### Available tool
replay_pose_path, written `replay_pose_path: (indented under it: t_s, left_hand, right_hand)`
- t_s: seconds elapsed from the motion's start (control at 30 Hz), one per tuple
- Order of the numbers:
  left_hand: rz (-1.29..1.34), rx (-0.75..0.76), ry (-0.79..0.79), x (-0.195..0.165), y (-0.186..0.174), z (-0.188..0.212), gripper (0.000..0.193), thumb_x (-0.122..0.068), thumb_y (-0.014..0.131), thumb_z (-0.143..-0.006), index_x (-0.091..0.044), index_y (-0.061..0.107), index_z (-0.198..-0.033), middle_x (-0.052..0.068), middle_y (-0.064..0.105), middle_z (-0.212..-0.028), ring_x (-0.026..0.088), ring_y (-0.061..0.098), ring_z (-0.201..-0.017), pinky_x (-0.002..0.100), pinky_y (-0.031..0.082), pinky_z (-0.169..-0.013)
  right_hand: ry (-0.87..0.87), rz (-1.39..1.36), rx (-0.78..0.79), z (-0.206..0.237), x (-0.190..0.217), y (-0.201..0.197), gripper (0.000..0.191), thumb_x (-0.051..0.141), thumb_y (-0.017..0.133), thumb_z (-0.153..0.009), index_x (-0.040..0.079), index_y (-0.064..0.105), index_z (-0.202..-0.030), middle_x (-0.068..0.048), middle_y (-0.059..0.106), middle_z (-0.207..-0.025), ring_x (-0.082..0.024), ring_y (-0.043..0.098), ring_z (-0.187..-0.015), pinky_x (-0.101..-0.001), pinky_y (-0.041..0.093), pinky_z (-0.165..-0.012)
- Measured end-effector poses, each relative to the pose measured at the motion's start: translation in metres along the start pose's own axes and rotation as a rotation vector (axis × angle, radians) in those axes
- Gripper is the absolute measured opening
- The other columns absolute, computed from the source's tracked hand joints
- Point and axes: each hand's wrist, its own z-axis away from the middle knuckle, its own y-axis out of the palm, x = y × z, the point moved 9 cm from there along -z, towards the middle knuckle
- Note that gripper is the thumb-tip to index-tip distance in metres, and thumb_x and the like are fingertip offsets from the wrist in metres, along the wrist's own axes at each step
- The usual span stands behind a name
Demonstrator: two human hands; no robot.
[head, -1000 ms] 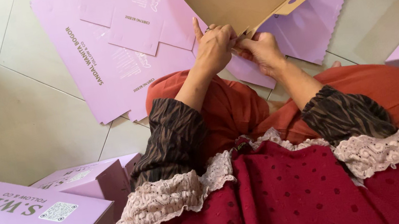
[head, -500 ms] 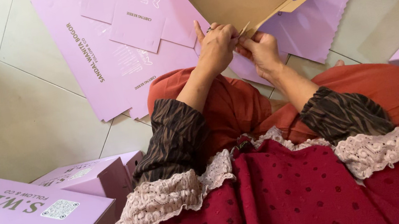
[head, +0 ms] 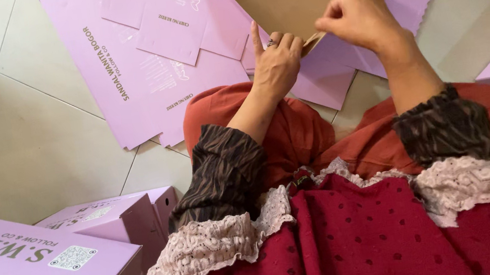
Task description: The person sits on the floor folding flat pink cardboard blanks into shoe boxes. They fold the side panels, tuck the corner tabs to lock the box shape, press the base flat, and place the finished box with a stack of completed boxes beside them.
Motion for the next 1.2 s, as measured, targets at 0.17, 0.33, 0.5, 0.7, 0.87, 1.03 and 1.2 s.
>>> replay_pose_path:
  t_s: [0.17, 0.33, 0.5, 0.7, 0.87, 1.03, 1.2]
  left_hand:
    - [-0.037, -0.02, 0.044, -0.003, 0.0, -0.001, 0.018, -0.009, 0.058, -0.094, -0.014, 0.065, -0.109, 0.0, 0.056, -0.087, 0.021, 0.061, -0.09, 0.071, 0.007, -0.121]
    - [-0.076, 0.099, 0.025, 0.005, 0.009, 0.0, 0.012, -0.008, 0.058, -0.096, -0.016, 0.066, -0.102, -0.004, 0.057, -0.087, 0.017, 0.063, -0.093, 0.072, 0.004, -0.122]
    - [-0.015, 0.035, -0.068, 0.024, -0.003, -0.002, 0.012, -0.012, 0.06, -0.098, -0.018, 0.07, -0.101, -0.007, 0.063, -0.095, 0.016, 0.062, -0.1, 0.073, -0.003, -0.122]
    - [-0.01, 0.058, -0.215, 0.042, -0.013, -0.003, 0.017, -0.018, 0.075, -0.076, -0.023, 0.074, -0.093, -0.011, 0.068, -0.103, 0.025, 0.048, -0.132, 0.078, -0.008, -0.112]
    - [-0.001, 0.132, -0.258, 0.042, -0.012, -0.001, 0.02, -0.022, 0.082, -0.075, -0.019, 0.072, -0.092, -0.009, 0.066, -0.104, 0.025, 0.045, -0.137, 0.078, -0.007, -0.116]
    - [0.019, 0.17, -0.275, 0.042, -0.01, 0.0, 0.023, -0.021, 0.082, -0.074, -0.016, 0.07, -0.092, -0.006, 0.065, -0.108, 0.027, 0.044, -0.138, 0.078, -0.007, -0.116]
    - [0.058, 0.058, -0.233, 0.039, -0.014, -0.001, 0.022, -0.016, 0.079, -0.076, -0.02, 0.072, -0.096, -0.008, 0.064, -0.107, 0.027, 0.042, -0.14, 0.078, -0.01, -0.114]
  right_hand:
    - [-0.244, 0.248, 0.356, -0.041, 0.038, 0.033, 0.025, 0.021, 0.077, -0.086, 0.01, 0.079, -0.107, -0.014, 0.077, -0.096, -0.032, 0.073, -0.084, -0.043, 0.057, -0.076]
    - [-0.112, 0.517, 0.682, -0.059, 0.038, 0.071, 0.023, 0.022, 0.079, -0.083, 0.014, 0.08, -0.104, -0.014, 0.078, -0.091, -0.034, 0.075, -0.083, -0.046, 0.058, -0.075]
    - [-0.308, 0.633, 0.544, -0.059, 0.057, 0.076, 0.016, 0.021, 0.071, -0.09, 0.007, 0.076, -0.095, -0.019, 0.075, -0.093, -0.038, 0.072, -0.09, -0.0477, 0.057, -0.079]
    - [-0.507, 0.592, 0.238, -0.039, 0.058, 0.073, 0.014, 0.012, 0.06, -0.093, 0.0, 0.063, -0.099, -0.021, 0.07, -0.105, -0.04, 0.07, -0.096, -0.0488, 0.056, -0.081]
    - [-0.585, 0.654, 0.088, -0.024, 0.054, 0.079, 0.012, 0.012, 0.056, -0.098, 0.0, 0.058, -0.098, -0.022, 0.067, -0.1, -0.037, 0.07, -0.091, -0.044, 0.058, -0.081]
    - [-0.62, 0.668, 0.017, -0.019, 0.053, 0.077, 0.012, 0.012, 0.055, -0.099, 0.001, 0.056, -0.096, -0.019, 0.065, -0.096, -0.034, 0.07, -0.089, -0.042, 0.058, -0.079]
    - [-0.658, 0.68, -0.042, -0.015, 0.051, 0.071, 0.01, 0.011, 0.055, -0.097, 0.0, 0.056, -0.098, -0.019, 0.064, -0.098, -0.033, 0.068, -0.091, -0.0411, 0.058, -0.083]
